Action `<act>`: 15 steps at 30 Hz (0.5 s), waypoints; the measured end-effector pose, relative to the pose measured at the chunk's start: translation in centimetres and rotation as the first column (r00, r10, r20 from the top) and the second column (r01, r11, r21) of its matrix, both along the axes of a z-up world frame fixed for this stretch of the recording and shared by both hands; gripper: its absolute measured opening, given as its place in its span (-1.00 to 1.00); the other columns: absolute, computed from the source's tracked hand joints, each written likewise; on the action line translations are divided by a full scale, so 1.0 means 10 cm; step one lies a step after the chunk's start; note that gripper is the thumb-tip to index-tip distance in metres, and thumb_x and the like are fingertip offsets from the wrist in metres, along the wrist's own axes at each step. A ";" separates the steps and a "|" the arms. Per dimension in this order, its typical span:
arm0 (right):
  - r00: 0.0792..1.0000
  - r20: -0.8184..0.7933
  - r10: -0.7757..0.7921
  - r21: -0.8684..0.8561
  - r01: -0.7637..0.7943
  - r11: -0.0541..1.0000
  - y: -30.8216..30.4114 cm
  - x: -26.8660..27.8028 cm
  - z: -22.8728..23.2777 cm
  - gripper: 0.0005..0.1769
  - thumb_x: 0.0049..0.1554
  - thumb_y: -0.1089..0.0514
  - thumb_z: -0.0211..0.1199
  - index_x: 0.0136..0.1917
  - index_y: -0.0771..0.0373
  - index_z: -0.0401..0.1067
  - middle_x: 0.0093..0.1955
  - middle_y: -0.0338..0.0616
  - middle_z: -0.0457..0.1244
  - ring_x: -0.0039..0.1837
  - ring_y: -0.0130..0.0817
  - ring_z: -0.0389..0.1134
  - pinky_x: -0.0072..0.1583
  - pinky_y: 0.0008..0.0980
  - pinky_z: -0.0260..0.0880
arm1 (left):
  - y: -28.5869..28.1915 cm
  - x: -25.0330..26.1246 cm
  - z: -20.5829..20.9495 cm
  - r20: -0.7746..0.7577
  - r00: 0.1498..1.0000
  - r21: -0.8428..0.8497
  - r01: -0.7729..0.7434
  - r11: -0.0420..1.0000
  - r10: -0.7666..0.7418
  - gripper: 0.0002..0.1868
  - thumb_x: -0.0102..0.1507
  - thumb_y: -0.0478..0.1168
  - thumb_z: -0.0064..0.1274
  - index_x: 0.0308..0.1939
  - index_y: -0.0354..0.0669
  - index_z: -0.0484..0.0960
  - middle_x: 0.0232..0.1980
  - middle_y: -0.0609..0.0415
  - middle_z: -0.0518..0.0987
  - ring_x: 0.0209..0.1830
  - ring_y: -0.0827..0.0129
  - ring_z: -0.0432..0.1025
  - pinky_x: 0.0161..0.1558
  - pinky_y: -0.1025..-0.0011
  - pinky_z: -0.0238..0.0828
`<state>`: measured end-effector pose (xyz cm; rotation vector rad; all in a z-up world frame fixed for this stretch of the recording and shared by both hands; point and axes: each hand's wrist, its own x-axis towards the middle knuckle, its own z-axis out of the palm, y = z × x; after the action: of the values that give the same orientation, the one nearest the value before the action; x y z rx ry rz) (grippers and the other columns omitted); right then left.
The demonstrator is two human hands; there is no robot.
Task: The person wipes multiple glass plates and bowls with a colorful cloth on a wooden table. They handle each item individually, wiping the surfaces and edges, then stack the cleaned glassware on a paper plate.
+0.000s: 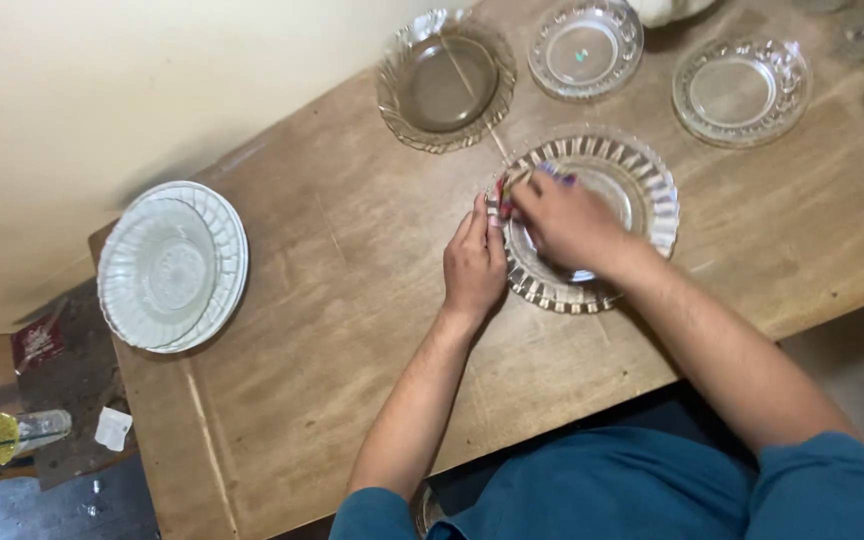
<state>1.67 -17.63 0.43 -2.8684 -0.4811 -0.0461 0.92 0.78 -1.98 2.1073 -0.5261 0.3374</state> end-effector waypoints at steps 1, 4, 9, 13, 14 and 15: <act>1.000 0.011 0.003 -0.003 -0.003 1.000 0.04 -0.09 0.13 -0.46 0.05 0.20 0.24 0.31 0.28 0.33 0.15 0.19 0.26 -0.14 0.37 0.47 -0.19 0.14 0.55 | 0.01 0.00 -0.04 0.011 1.000 -0.003 -0.003 1.000 0.003 -0.56 0.40 -0.29 -0.11 0.34 -0.41 0.45 0.05 -0.28 0.61 0.10 -0.12 0.53 -0.01 0.15 0.53; 0.989 -0.123 0.085 0.154 -0.065 0.986 0.05 -0.39 0.36 -0.58 0.15 0.21 0.13 0.29 0.23 0.36 0.09 0.18 0.27 -0.07 0.31 0.49 -0.14 0.13 0.59 | 0.00 0.00 -0.06 -0.007 1.000 -0.030 -0.007 1.000 0.007 -0.55 0.34 -0.36 -0.10 0.32 -0.44 0.47 -0.03 -0.29 0.61 0.03 -0.16 0.54 -0.03 0.13 0.52; 0.994 -0.079 0.082 0.106 -0.073 0.992 -0.14 -0.84 0.48 -0.72 0.30 0.04 0.05 0.18 0.12 0.46 0.13 0.01 0.32 0.14 0.06 0.45 0.06 0.00 0.50 | 0.01 -0.05 0.19 -0.097 0.995 -0.077 0.005 0.997 -0.012 -0.57 0.39 -0.29 -0.15 0.31 -0.42 0.47 -0.03 -0.32 0.61 0.04 -0.22 0.52 -0.04 0.08 0.50; 0.993 -0.109 0.033 -0.022 -0.035 0.999 -0.30 -1.02 0.55 -0.65 0.33 -0.05 0.00 0.28 -0.03 0.48 0.24 -0.09 0.32 0.28 -0.15 0.38 0.26 -0.02 0.35 | 0.02 -0.03 0.14 -0.100 0.995 -0.072 0.003 0.997 -0.010 -0.57 0.40 -0.28 -0.15 0.32 -0.42 0.47 -0.01 -0.31 0.62 0.06 -0.21 0.53 -0.01 0.09 0.50; 0.999 -0.026 -0.029 -0.045 0.027 0.999 -0.37 -1.04 0.46 -0.68 0.30 -0.09 0.05 0.26 -0.15 0.48 0.26 -0.24 0.32 0.33 -0.21 0.35 0.33 0.10 0.26 | 0.02 -0.03 0.14 -0.094 0.995 -0.077 0.008 0.997 -0.015 -0.57 0.39 -0.29 -0.15 0.31 -0.45 0.47 -0.02 -0.33 0.62 0.04 -0.24 0.53 -0.01 0.07 0.50; 0.994 0.059 -0.088 -0.062 0.092 0.994 -0.44 -1.06 0.38 -0.71 0.28 -0.14 0.10 0.24 -0.27 0.48 0.28 -0.39 0.31 0.38 -0.27 0.32 0.39 0.22 0.16 | 0.02 -0.03 0.14 -0.089 0.996 -0.081 0.014 0.997 -0.021 -0.57 0.39 -0.30 -0.15 0.30 -0.47 0.48 -0.02 -0.36 0.62 0.03 -0.27 0.53 0.00 0.06 0.50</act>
<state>-8.92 -22.07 4.21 -2.9577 -0.3702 -0.1287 0.61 1.02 -0.55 2.0285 -0.4702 0.2492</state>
